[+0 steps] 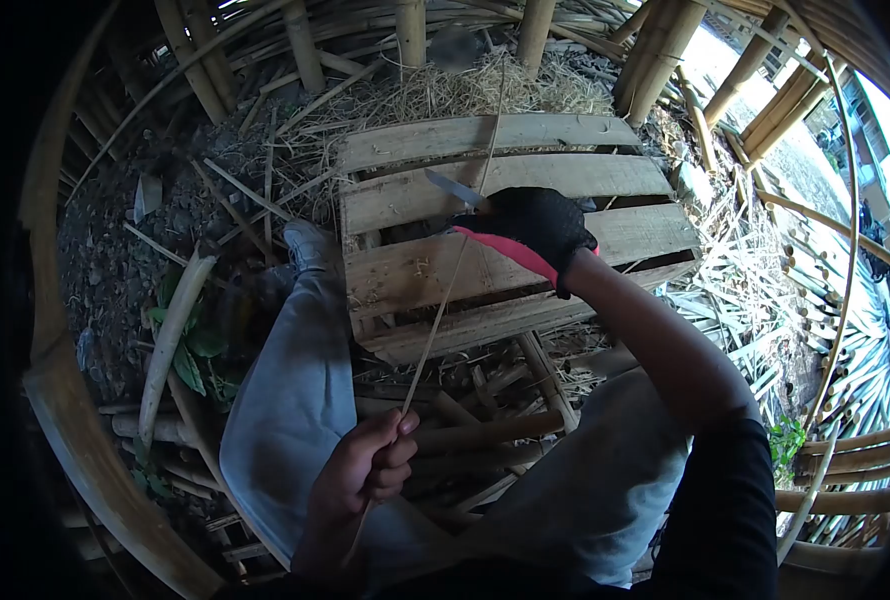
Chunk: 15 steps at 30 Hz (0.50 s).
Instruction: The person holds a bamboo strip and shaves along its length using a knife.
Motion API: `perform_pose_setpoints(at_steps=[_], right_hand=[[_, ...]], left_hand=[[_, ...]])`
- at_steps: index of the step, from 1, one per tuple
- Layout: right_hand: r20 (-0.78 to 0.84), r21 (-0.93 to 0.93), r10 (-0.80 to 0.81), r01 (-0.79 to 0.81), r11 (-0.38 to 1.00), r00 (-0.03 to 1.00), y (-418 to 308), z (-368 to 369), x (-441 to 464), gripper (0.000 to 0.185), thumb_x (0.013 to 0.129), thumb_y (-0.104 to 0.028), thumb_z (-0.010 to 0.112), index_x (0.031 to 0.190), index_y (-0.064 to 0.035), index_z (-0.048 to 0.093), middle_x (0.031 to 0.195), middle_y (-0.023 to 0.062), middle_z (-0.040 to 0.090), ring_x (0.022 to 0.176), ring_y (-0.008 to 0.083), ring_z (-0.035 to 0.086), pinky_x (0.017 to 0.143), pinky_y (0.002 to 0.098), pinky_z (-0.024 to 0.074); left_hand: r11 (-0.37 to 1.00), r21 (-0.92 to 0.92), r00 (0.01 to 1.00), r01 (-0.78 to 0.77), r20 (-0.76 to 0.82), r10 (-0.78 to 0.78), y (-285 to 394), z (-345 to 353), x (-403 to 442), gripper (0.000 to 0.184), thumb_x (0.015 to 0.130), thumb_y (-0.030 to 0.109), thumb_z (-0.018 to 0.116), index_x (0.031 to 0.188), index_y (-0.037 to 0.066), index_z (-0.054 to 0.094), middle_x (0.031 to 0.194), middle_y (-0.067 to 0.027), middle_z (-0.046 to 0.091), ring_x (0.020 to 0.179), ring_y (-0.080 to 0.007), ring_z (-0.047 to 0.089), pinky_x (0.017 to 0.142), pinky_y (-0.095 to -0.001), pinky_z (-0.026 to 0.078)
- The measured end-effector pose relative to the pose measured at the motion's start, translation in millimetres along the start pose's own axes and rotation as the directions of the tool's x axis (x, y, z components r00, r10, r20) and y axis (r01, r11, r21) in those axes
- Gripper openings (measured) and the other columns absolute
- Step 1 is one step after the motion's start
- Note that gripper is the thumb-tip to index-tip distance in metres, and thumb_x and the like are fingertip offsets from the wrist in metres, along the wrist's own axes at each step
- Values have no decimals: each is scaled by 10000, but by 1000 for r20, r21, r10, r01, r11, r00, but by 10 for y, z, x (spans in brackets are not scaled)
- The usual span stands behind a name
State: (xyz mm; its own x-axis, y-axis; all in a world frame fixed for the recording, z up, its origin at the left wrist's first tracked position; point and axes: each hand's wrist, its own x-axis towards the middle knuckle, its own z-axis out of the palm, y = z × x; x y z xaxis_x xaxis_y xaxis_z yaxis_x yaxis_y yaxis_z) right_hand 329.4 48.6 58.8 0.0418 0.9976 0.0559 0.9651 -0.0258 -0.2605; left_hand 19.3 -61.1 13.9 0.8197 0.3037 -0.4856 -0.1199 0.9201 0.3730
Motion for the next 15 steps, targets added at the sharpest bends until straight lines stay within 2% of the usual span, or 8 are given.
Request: perform_pose_setpoints(at_steps=[2, 3, 5, 6, 8, 9, 11, 15], right_hand=[[-83, 147, -35, 47, 988, 996, 11, 35, 58, 490, 835, -551, 656, 923, -73, 721, 767, 138, 678, 726, 275, 667, 681, 358, 512], [-84, 147, -35, 47, 988, 996, 38, 92, 79, 490, 835, -551, 656, 923, -73, 721, 767, 138, 678, 726, 275, 667, 681, 358, 512], [-143, 212, -147, 176, 961, 979, 47, 178, 106, 437, 830, -482, 696, 922, -56, 720, 724, 131, 670, 657, 261, 651, 639, 337, 505], [-144, 213, -146, 175, 961, 979, 24, 171, 111, 437, 830, -482, 696, 922, -56, 720, 724, 131, 670, 657, 261, 651, 639, 337, 505], [-59, 185, 78, -65, 981, 995, -44, 127, 121, 324, 859, -372, 699, 939, -60, 726, 729, 110, 680, 667, 222, 662, 633, 316, 500], [-60, 185, 77, -65, 981, 995, -42, 109, 116, 324, 859, -372, 699, 939, -60, 726, 729, 110, 680, 667, 222, 662, 633, 316, 500], [-69, 374, -56, 78, 924, 996, 2, 72, 94, 223, 873, -264, 696, 950, -57, 727, 767, 90, 693, 673, 170, 648, 639, 304, 493], [-140, 411, -97, 147, 899, 985, 305, 241, 217, 169, 866, -204, 705, 942, -54, 727, 771, 66, 687, 626, 103, 599, 576, 284, 472]], left_hand=[[1000, -8, 1000, 2, 9, -2, -9, -10, 13, 198, 1022, 358, 422, 949, 174, 417, 597, 69, 266, 433, -25, 217, 361, -201, 154], [1000, -15, 1000, 4, 17, -4, -13, -18, 20, 200, 1020, 361, 427, 949, 174, 419, 597, 69, 266, 437, -24, 220, 362, -199, 154], [1000, -10, 1000, 4, 17, -4, -32, -25, 43, 201, 1019, 362, 429, 950, 174, 421, 599, 70, 268, 439, -23, 221, 362, -198, 155], [1000, -7, 1000, 4, 17, -4, -41, -24, 49, 201, 1019, 363, 432, 950, 174, 423, 600, 70, 270, 440, -23, 223, 363, -198, 155], [1000, -11, 1000, 1, 16, -1, -45, -22, 44, 200, 1019, 362, 432, 951, 175, 425, 602, 70, 272, 441, -22, 225, 363, -197, 155], [1000, -16, 1000, -3, 13, 3, -44, -23, 39, 199, 1020, 362, 432, 952, 175, 427, 604, 71, 275, 442, -22, 226, 363, -196, 156], [1000, -14, 1000, -4, 20, 4, -32, -24, 25, 197, 1021, 361, 430, 955, 176, 428, 605, 71, 276, 442, -21, 226, 364, -196, 156], [999, -30, 999, -11, 36, 12, -37, -8, 24, 199, 1024, 364, 426, 958, 177, 427, 606, 70, 277, 442, -21, 226, 365, -196, 157]])
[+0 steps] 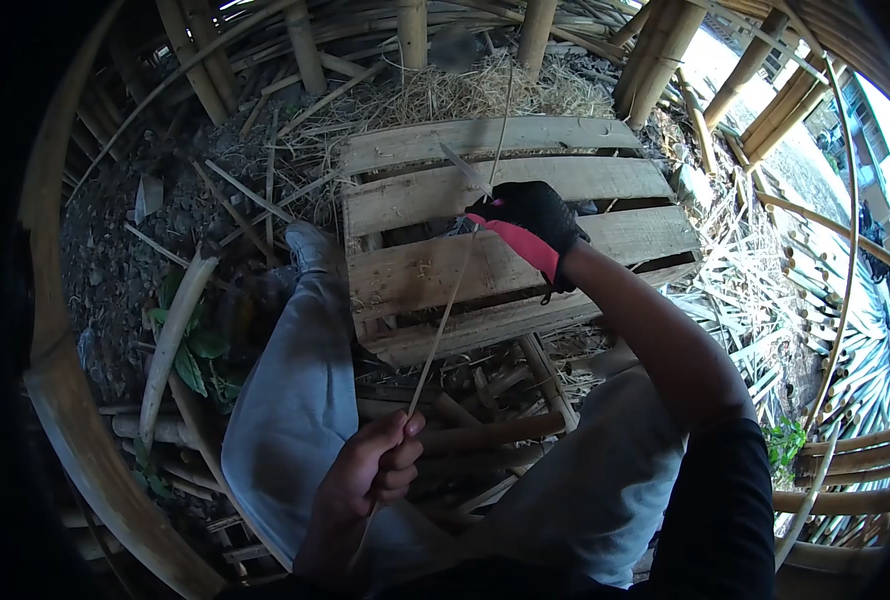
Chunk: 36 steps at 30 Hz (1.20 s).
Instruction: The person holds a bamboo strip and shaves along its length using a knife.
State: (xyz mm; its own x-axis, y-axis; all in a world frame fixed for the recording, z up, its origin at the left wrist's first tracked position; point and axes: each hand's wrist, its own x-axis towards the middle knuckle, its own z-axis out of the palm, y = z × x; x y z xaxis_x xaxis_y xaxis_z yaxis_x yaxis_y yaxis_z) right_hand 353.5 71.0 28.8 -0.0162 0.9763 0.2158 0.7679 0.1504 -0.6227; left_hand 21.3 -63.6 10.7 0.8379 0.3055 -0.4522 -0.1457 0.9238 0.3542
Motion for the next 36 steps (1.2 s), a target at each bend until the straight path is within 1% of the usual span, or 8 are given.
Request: perform_pose_setpoints(at_steps=[3, 5, 8, 10, 14, 17, 21, 36], right_hand=[[-54, -171, -47, 37, 985, 997, 22, -33, 38, 206, 860, -205, 714, 985, -41, 718, 740, 38, 657, 606, 51, 538, 541, 266, 445], [-132, 129, 151, -134, 983, 980, -68, -140, 17, 278, 850, -303, 718, 884, -30, 686, 726, 123, 654, 691, 216, 633, 667, 335, 487], [-261, 498, 255, -97, 862, 931, 26, -415, 69, 247, 883, -272, 700, 794, -44, 664, 662, -11, 580, 602, 104, 496, 597, 306, 454], [74, 173, 389, -396, 902, 918, -44, -727, -25, 272, 841, -299, 743, 897, -40, 683, 709, -2, 609, 620, 50, 509, 550, 247, 418], [556, 208, -1, -139, 968, 831, -255, -799, -289, 457, 812, -378, 764, 1071, -18, 653, 738, 1, 609, 634, 56, 541, 513, 236, 415], [-9, 347, 526, -491, 799, 850, -122, -719, -102, 553, 913, -553, 574, 1189, -79, 642, 636, -68, 389, 530, 40, 361, 479, 222, 311], [111, 299, 538, -544, 784, 836, -316, -621, -174, 465, 918, -495, 596, 1104, -76, 668, 640, -42, 446, 514, 39, 394, 466, 197, 309], [872, 335, 102, -734, 591, 480, -1299, 436, -1100, 576, 919, -615, 509, 996, -53, 609, 730, 12, 557, 554, 95, 505, 525, 241, 440]], left_hand=[[1000, 3, 1000, 0, 23, 0, 0, -9, -9, 202, 1025, 368, 423, 959, 177, 427, 607, 69, 277, 441, -22, 226, 365, -199, 157], [1000, -1, 1000, 20, 9, -20, 0, 5, -29, 203, 1025, 369, 422, 958, 177, 427, 606, 69, 275, 440, -23, 223, 366, -200, 158], [999, 15, 999, 28, -22, -28, 8, 36, -58, 204, 1026, 369, 420, 956, 178, 427, 603, 68, 271, 438, -25, 216, 367, -202, 157], [999, 36, 999, 4, -37, -3, 42, 32, -65, 203, 1026, 368, 419, 954, 178, 427, 601, 69, 268, 437, -26, 212, 367, -202, 156], [999, 7, 999, -43, -26, 43, 125, -74, -78, 204, 1024, 372, 428, 954, 180, 429, 600, 71, 262, 440, -27, 211, 368, -204, 150], [997, -12, 996, -80, -50, 80, 100, -124, -63, 205, 1021, 377, 437, 956, 183, 429, 599, 71, 256, 444, -26, 210, 368, -199, 156], [980, -145, 987, -134, 63, 145, 72, -214, 60, 175, 1005, 342, 497, 969, 180, 441, 637, 67, 293, 461, -20, 229, 375, -183, 168], [890, 78, 857, -450, -243, 454, -53, -113, 235, 289, 937, 424, 614, 1070, 174, 562, 783, 72, 492, 522, 9, 370, 412, -157, 251]])
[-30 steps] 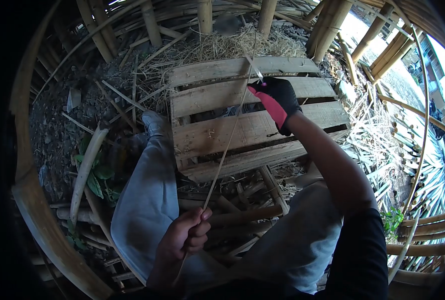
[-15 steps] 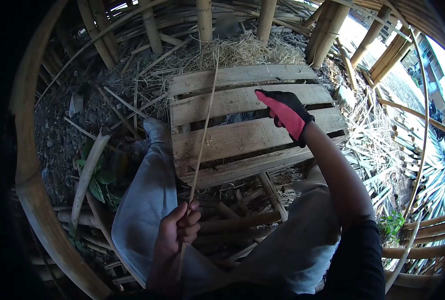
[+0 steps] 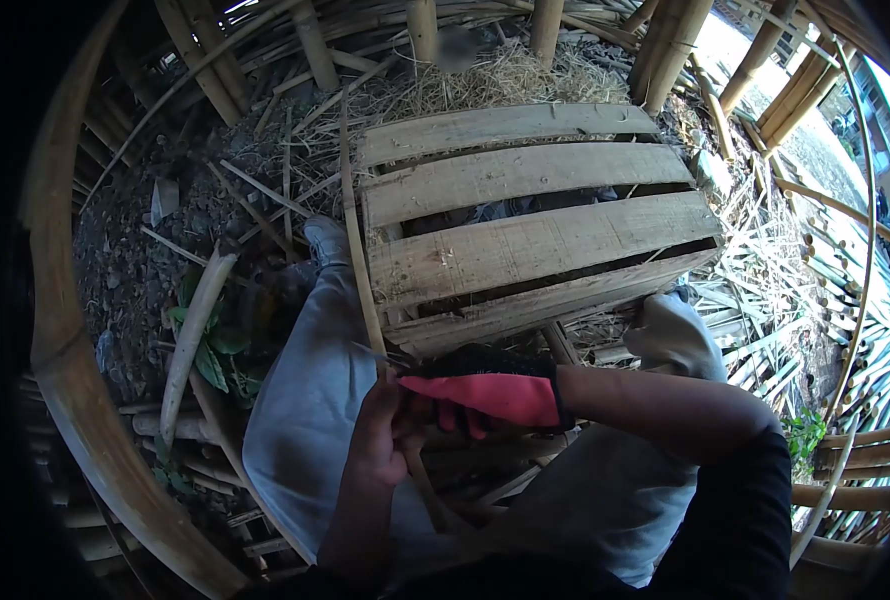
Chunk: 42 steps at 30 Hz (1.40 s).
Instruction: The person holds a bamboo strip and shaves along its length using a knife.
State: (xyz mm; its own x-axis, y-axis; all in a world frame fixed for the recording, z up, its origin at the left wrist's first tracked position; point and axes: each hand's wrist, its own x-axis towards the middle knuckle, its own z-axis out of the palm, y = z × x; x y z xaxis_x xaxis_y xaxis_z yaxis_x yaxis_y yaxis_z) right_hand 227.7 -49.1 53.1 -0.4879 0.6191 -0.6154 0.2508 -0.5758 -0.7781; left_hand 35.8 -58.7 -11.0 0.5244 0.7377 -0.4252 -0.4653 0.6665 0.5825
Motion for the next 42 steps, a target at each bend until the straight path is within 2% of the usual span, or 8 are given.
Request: perform_pose_setpoints(at_steps=[15, 21, 24, 26, 34, 38, 40, 42], right_hand=[[91, 66, 17, -23, 998, 996, -41, -27, -116, 572, 942, -550, 508, 1213, -52, 586, 856, 24, 568, 661, 97, 541, 597, 230, 436], [-48, -72, 40, -43, 996, 998, -160, -184, -170, 508, 969, -480, 519, 1239, -55, 580, 927, 6, 571, 739, 93, 546, 644, 258, 472], [-105, -339, -288, 238, 910, 952, -133, -362, -175, 414, 985, -391, 516, 1261, -90, 582, 985, 51, 622, 807, 180, 617, 695, 317, 512], [59, -973, -804, 213, 85, 591, -97, -543, -81, 355, 979, -279, 514, 1293, -125, 569, 1057, 123, 646, 900, 293, 646, 748, 381, 526], [-270, -816, -772, 290, 501, 575, 93, -687, 246, 327, 993, -238, 495, 1288, -142, 601, 883, 125, 666, 774, 220, 653, 727, 319, 513], [-140, -862, -793, 321, 392, 593, 115, -777, 371, 366, 995, -252, 490, 1342, -150, 547, 867, 78, 657, 761, 182, 640, 718, 315, 512], [-312, -774, -517, 103, 625, 797, -49, -713, 278, 295, 971, -228, 462, 1211, -140, 611, 980, 175, 670, 885, 323, 650, 788, 369, 506], [-137, -942, -780, 163, 294, 611, 210, -930, 497, 295, 967, -280, 511, 1172, -103, 627, 866, 108, 646, 746, 227, 627, 683, 325, 493]], left_hand=[[960, 186, 961, -208, -142, 236, 253, 151, 143, 305, 965, 361, 591, 756, 189, 451, 621, 105, 359, 451, -2, 276, 373, -207, 192], [962, 229, 972, -148, -146, 184, 385, 166, 81, 228, 950, 327, 618, 997, 105, 591, 594, 92, 347, 452, -11, 272, 390, -200, 211], [977, 158, 989, -144, 64, 136, 456, 93, -22, 384, 979, 339, 554, 1220, 41, 541, 700, 57, 378, 501, -27, 288, 397, -193, 226], [992, -60, 960, 115, 263, -95, 497, 55, -66, 501, 998, 312, 468, 1385, -3, 426, 808, 38, 369, 541, -30, 305, 394, -171, 207], [936, 294, 943, 192, 209, -259, 261, 287, -94, 455, 1033, 243, 397, 1400, -20, 341, 857, -5, 385, 598, -54, 334, 436, -170, 282], [894, 418, 958, 161, 151, -243, 76, 311, -86, 455, 1045, 251, 371, 1440, 35, 306, 855, -3, 386, 620, -59, 351, 463, -186, 306], [902, 403, 956, 157, 169, -241, 61, 294, -75, 459, 1043, 265, 383, 1438, 44, 308, 853, -3, 388, 616, -62, 357, 459, -190, 311], [910, 386, 953, 150, 189, -237, 46, 291, -67, 462, 1041, 280, 394, 1435, 53, 310, 850, -4, 390, 612, -65, 363, 456, -193, 315]])
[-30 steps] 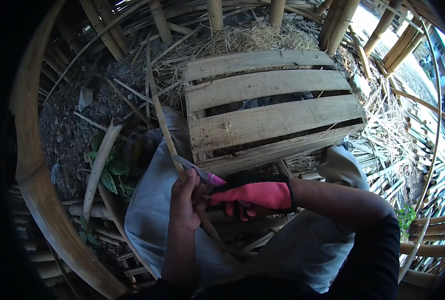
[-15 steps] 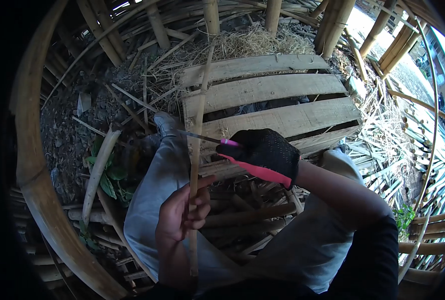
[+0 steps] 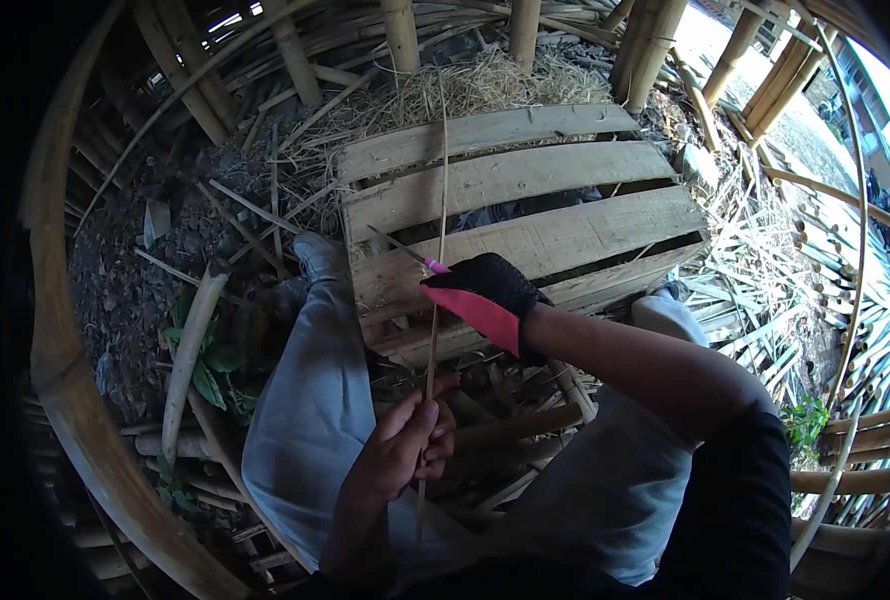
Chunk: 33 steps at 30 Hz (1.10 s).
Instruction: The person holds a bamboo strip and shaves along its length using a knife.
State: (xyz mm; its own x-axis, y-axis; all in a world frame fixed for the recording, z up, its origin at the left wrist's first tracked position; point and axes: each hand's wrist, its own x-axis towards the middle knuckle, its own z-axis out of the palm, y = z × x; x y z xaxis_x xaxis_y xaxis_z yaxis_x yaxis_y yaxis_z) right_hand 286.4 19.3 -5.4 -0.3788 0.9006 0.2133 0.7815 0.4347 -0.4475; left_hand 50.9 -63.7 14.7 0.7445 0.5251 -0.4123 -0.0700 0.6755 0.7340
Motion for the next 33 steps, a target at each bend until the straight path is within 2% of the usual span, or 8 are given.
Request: perform_pose_setpoints(at_steps=[2, 4, 8, 10, 12, 14, 25, 33], right_hand=[[-169, -252, -317, 270, 929, 933, -18, -41, 8, 327, 963, -333, 560, 1133, -67, 644, 752, 41, 622, 608, 131, 605, 578, 281, 480], [224, 340, 466, -516, 786, 856, -399, -393, 83, 357, 930, -394, 598, 944, -44, 665, 683, 24, 580, 553, 93, 555, 522, 271, 436], [74, 433, 492, -473, 768, 867, -175, -362, 84, 385, 909, -434, 613, 863, -54, 654, 654, 13, 540, 557, 69, 513, 514, 278, 410], [185, 614, 695, -634, 471, 695, -140, -383, 97, 391, 912, -434, 611, 844, -51, 646, 645, -6, 510, 575, 50, 483, 520, 274, 388], [145, 564, 654, -605, 562, 743, -99, -409, 105, 377, 930, -398, 598, 897, -27, 659, 680, 29, 558, 603, 92, 520, 558, 274, 419], [-133, -229, -83, 51, 972, 988, 165, -351, 123, 340, 978, -305, 493, 1247, -133, 609, 822, 165, 659, 753, 300, 650, 686, 404, 503], [377, -146, 373, -343, 928, 848, -914, -591, -71, 358, 985, -383, 488, 1233, -152, 604, 869, 167, 684, 723, 362, 652, 695, 411, 514], [313, -401, 66, 68, 914, 948, -886, -246, -416, 434, 967, -344, 437, 1332, -110, 454, 696, 130, 671, 595, 326, 657, 463, 468, 466]], left_hand=[[994, -108, 1000, -16, 22, 19, -7, 5, 3, 501, 1033, 330, 411, 1433, 49, 303, 843, -12, 404, 602, -74, 394, 442, -206, 356], [989, -146, 997, -9, 78, 21, -27, 41, -24, 468, 1031, 352, 406, 1389, 59, 336, 834, -19, 410, 593, -82, 411, 434, -221, 378], [939, -319, 961, 129, 274, -39, -180, 5, -111, 355, 1028, 397, 385, 1224, 102, 411, 793, -26, 409, 553, -100, 440, 423, -258, 427], [899, -398, 939, 183, 342, -40, -211, -28, -144, 347, 1027, 421, 381, 1176, 109, 410, 791, -19, 403, 546, -95, 433, 424, -254, 419], [851, -466, 914, 242, 405, -38, -166, -51, -195, 346, 1025, 445, 377, 1128, 116, 409, 789, -13, 398, 538, -91, 425, 425, -250, 411], [908, -367, 959, 204, 262, -110, -8, -26, -292, 358, 1020, 462, 383, 1126, 122, 423, 774, -4, 389, 518, -78, 381, 402, -221, 361], [910, -411, 999, 50, 10, -50, 42, -150, -299, 276, 1041, 301, 398, 1211, 88, 438, 622, -7, 392, 382, -69, 352, 299, -201, 296], [863, -504, 1000, -21, 4, 27, -33, -235, -219, 262, 1042, 317, 364, 1093, 89, 483, 535, -18, 384, 297, -85, 313, 258, -218, 277]])
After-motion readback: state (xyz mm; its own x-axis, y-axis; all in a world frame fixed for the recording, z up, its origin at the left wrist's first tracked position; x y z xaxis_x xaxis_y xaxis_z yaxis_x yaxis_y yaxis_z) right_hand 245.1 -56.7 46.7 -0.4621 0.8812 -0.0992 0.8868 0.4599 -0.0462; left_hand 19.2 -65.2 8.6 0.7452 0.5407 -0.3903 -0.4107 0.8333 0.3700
